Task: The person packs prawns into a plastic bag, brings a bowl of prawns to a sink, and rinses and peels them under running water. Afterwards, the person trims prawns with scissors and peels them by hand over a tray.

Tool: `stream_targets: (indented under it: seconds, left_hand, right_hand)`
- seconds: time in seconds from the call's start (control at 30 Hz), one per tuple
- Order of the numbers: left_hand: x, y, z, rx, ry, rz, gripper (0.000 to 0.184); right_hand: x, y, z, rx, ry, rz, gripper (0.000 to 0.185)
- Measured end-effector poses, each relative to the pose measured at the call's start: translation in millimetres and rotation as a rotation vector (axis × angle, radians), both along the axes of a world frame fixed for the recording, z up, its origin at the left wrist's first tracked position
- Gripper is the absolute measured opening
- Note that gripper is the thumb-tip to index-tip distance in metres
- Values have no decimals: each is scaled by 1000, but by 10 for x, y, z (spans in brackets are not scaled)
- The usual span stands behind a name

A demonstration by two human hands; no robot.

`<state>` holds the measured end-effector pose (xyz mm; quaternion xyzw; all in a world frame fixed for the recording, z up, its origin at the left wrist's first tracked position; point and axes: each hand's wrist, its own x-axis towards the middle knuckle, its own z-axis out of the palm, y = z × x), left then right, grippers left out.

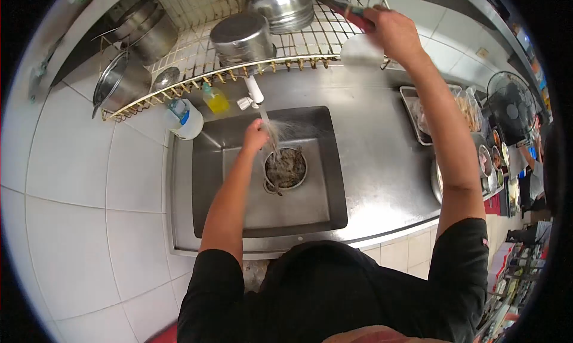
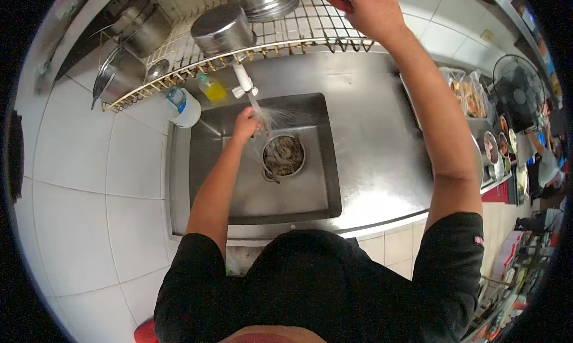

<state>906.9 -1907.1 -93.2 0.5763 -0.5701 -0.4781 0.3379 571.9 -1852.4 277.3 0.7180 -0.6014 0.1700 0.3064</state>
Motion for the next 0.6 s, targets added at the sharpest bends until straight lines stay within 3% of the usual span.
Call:
stream_targets:
  seconds: [0.03,0.17,0.27,0.3,0.37,0.43,0.53,0.6]
  left_hand:
    - [-2,-12,-13,-31,26,-6,37]
    - [-28,-46,-127,-80,10,-36,35]
    - [-45,-155,-455,-163,19,-37,32]
    - [-63,-161,-480,-164,-4,-36,32]
    - [-87,-129,-454,-209,-78,-42,31]
    - [-79,-22,-310,-292,-176,-53,31]
    - [1,87,-161,-191,-359,-119,34]
    - [78,228,30,-24,-335,-115,37]
  right_hand:
    - [-5,25,96,230,18,-25,23]
    - [83,-78,189,412,74,-72,31]
    - [447,-198,276,73,-73,195,35]
    - [663,-204,350,111,-75,111,29]
    - [802,-482,382,-140,45,557,19]
    - [981,-741,408,-20,109,580,27]
    - [1202,-847,439,162,134,456,34]
    - [1322,-880,469,214,177,369,36]
